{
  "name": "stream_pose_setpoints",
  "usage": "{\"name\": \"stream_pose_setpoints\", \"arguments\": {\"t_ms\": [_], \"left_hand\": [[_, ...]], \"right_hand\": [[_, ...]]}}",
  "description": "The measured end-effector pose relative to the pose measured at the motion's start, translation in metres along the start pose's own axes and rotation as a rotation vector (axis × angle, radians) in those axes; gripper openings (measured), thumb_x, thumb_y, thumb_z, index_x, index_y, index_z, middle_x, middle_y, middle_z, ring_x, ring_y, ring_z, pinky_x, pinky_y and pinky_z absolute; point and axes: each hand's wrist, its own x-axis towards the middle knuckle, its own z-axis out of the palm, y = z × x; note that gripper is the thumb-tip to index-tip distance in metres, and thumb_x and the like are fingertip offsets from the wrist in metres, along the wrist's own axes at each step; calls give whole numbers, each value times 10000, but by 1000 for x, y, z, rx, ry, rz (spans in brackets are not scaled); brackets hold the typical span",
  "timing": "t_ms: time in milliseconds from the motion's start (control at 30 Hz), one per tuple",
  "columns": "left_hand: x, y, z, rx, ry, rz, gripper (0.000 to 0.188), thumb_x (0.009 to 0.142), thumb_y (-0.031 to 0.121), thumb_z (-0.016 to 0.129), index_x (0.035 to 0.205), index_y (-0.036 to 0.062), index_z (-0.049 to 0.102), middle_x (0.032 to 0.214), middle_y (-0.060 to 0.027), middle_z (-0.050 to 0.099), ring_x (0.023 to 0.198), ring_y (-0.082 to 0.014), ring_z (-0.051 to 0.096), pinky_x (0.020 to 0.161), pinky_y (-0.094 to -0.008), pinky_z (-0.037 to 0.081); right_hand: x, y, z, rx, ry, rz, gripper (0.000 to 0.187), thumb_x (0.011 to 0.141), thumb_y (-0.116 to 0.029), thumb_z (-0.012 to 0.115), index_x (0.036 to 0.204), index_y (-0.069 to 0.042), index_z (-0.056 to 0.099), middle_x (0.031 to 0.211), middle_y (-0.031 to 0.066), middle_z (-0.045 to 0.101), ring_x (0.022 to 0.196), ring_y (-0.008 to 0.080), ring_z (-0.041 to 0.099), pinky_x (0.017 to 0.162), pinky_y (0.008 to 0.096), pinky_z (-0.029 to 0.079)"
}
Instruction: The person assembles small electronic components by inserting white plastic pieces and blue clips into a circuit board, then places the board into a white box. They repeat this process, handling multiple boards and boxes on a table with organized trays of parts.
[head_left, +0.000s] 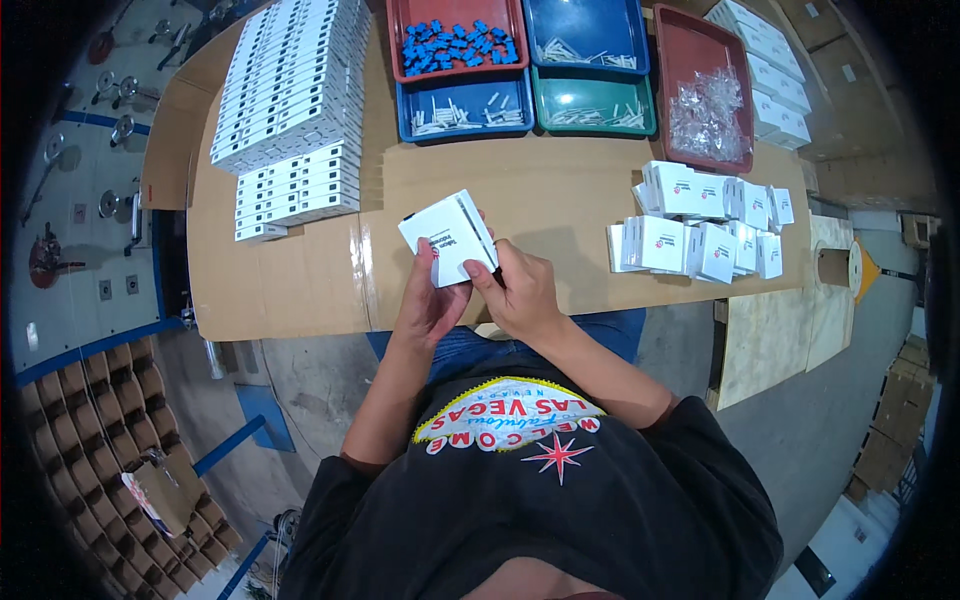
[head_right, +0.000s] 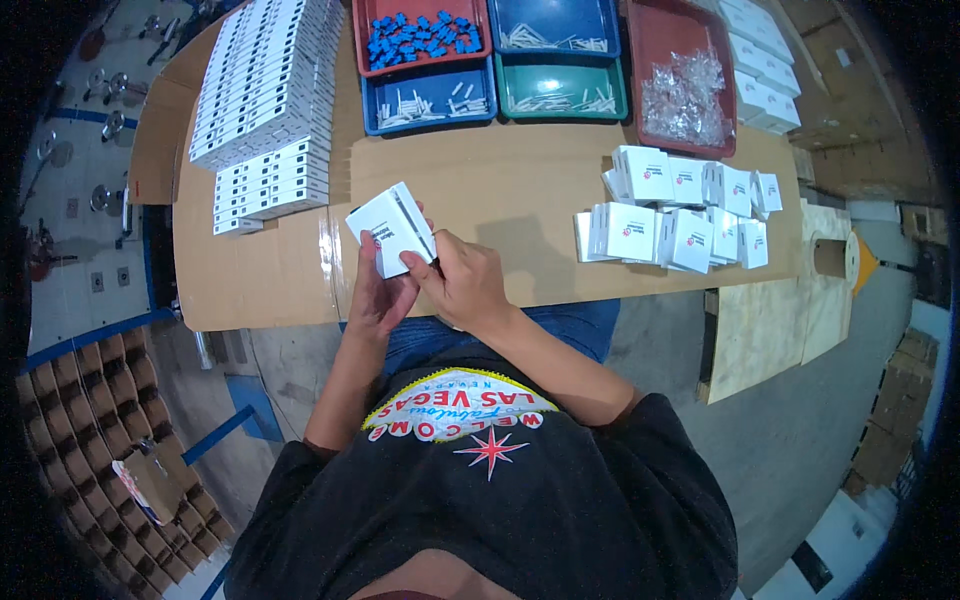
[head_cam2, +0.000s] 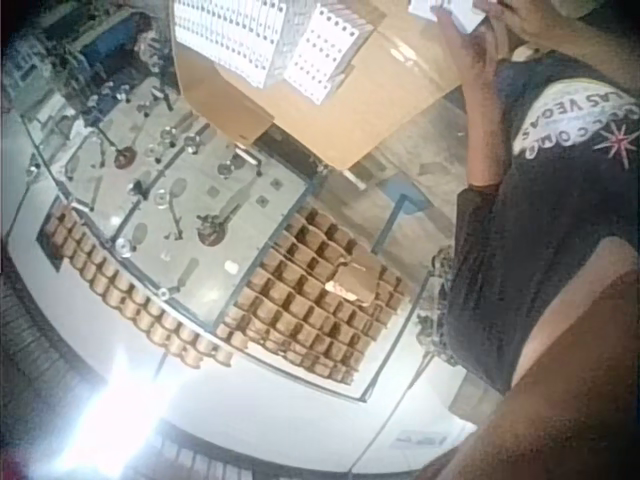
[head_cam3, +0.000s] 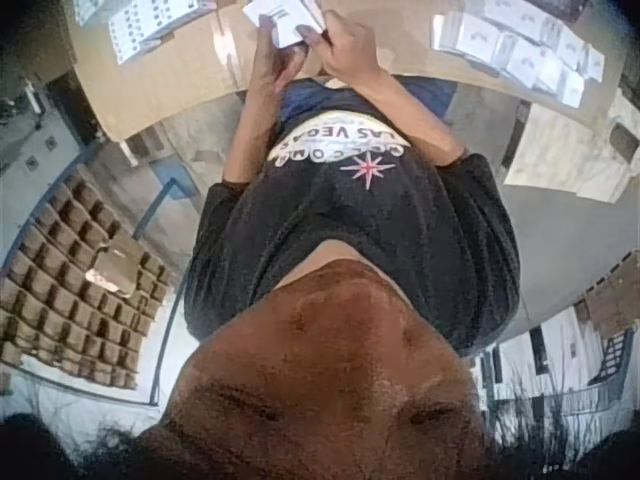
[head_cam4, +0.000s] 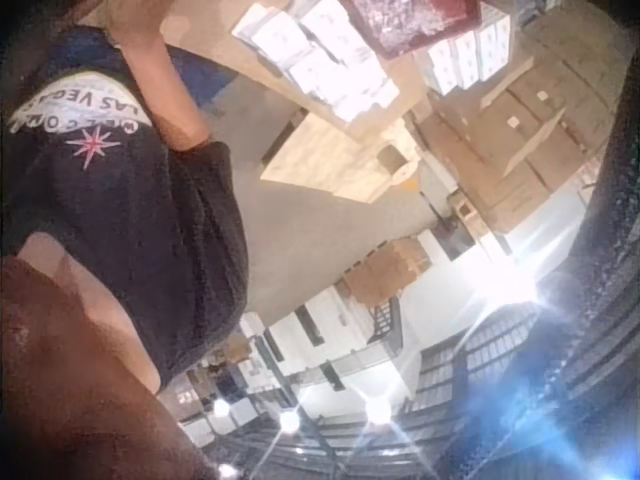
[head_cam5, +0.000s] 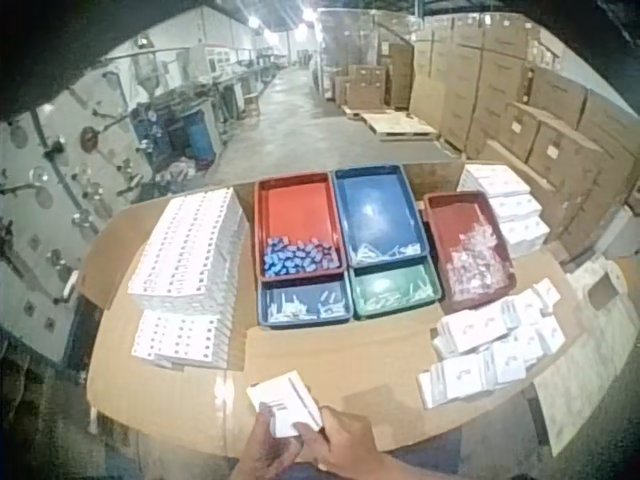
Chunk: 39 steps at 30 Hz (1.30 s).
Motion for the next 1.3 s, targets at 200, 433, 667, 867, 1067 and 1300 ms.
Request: {"name": "stream_pose_setpoints", "arguments": {"t_ms": [200,433,667,867,1067,1300], "left_hand": [[0,-1,-2,43,57,-14,741,1065,569,518,1555,22,418,1510,-155,550,1371,-288,557,1156,-438,468],[3,-3,-11,169,88,14,721,1081,514,516,1553,-17,392,1506,-193,543,1395,-319,537,1200,-445,419],[-4,-8,-19,275,187,1,589,1089,399,557,1489,-20,447,1465,-176,576,1379,-281,554,1192,-427,427],[-7,-8,-14,254,217,14,479,1080,319,599,1423,-6,516,1353,-130,645,1252,-232,636,1100,-401,500],[-12,-9,-9,229,182,35,424,1075,278,625,1383,-6,558,1311,-116,669,1218,-216,653,1057,-384,524],[-20,-9,-9,701,83,75,389,1053,153,663,1390,-29,591,1301,-97,695,1192,-156,639,1068,-325,470]], "right_hand": [[-3,4,3,17,40,25,365,1013,-343,688,973,18,646,728,181,668,596,359,671,537,435,508],[12,3,-6,-64,69,103,381,1015,-378,667,862,-32,633,701,169,659,593,361,659,531,435,492],[14,17,-14,-148,-11,40,451,989,-395,714,727,-48,596,625,147,611,541,344,613,500,435,449],[10,25,-8,-121,50,-47,428,986,-342,730,710,-51,581,617,142,592,532,339,599,498,429,446],[8,22,-18,-53,-4,18,373,1002,-304,713,772,-33,600,698,149,616,606,329,623,549,418,478],[20,7,-17,320,255,120,260,1091,-224,526,1023,3,635,846,120,632,759,219,632,681,357,495]]}}
